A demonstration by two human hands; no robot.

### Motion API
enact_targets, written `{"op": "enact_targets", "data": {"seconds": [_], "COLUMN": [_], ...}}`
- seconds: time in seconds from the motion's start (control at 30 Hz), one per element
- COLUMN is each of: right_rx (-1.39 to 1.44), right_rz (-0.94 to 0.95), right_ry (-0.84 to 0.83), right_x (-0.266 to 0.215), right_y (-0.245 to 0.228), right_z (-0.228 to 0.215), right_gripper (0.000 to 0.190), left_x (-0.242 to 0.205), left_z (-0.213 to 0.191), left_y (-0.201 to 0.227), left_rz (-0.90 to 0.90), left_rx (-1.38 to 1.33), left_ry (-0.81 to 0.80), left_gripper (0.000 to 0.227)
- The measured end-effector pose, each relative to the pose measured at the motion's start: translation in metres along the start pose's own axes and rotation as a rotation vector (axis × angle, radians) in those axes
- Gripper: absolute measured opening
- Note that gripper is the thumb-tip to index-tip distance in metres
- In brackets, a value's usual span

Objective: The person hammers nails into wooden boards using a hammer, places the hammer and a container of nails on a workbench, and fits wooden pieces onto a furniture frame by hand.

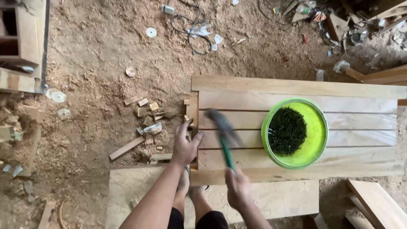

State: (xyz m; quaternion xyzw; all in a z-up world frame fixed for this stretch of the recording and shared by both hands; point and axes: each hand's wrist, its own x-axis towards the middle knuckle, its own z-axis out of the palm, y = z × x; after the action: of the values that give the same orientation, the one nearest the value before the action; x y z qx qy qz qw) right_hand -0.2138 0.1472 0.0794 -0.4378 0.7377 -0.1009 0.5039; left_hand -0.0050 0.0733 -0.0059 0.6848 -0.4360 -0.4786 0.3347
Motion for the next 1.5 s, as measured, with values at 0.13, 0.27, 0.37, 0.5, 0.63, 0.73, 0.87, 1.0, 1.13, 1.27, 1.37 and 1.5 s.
{"op": "enact_targets", "data": {"seconds": [0.13,0.27,0.37,0.5,0.63,0.73,0.87,1.0,1.13,1.27,1.37,1.5], "right_rx": [-0.214,0.193,0.319,0.088,-0.101,0.378,0.254,-0.237,-0.325,-0.233,-0.225,-0.275], "right_rz": [-0.004,-0.226,-0.559,-0.392,0.093,-0.256,-0.587,-0.063,0.005,0.045,0.04,0.004], "right_ry": [0.025,0.0,0.063,0.113,0.138,0.119,0.154,0.08,0.101,0.059,0.077,0.094], "right_x": [-0.001,-0.001,0.011,0.012,0.0,-0.001,0.004,0.015,0.007,0.004,0.009,0.005], "right_y": [-0.048,-0.016,0.042,0.013,-0.012,0.016,0.007,-0.007,0.005,0.004,0.007,0.016], "right_z": [-0.007,-0.009,0.003,-0.007,-0.018,-0.01,-0.009,-0.005,-0.005,-0.007,-0.007,-0.005], "right_gripper": [0.048,0.048,0.047,0.049,0.054,0.055,0.056,0.053,0.055,0.056,0.056,0.058], "left_x": [0.007,0.02,0.009,0.011,0.017,0.032,0.038,0.051,0.062,0.074,0.083,0.08], "left_z": [-0.017,0.005,-0.005,-0.032,-0.041,-0.03,-0.023,-0.022,-0.017,-0.011,-0.009,-0.004], "left_y": [-0.011,-0.107,-0.098,-0.015,0.007,-0.004,0.01,0.025,0.041,0.042,0.045,0.039], "left_rz": [-0.36,-0.51,-0.532,-0.593,-0.615,-0.487,-0.506,-0.348,-0.006,0.266,0.426,0.366], "left_rx": [-0.295,-0.561,-0.745,-0.659,-0.551,-0.56,-0.639,-0.508,-0.237,-0.053,0.129,0.082], "left_ry": [-0.013,0.098,0.059,0.116,0.147,0.198,0.188,0.251,0.149,0.155,0.163,0.136], "left_gripper": [0.068,0.043,0.032,0.032,0.026,0.017,0.015,0.016,0.022,0.023,0.019,0.019]}}
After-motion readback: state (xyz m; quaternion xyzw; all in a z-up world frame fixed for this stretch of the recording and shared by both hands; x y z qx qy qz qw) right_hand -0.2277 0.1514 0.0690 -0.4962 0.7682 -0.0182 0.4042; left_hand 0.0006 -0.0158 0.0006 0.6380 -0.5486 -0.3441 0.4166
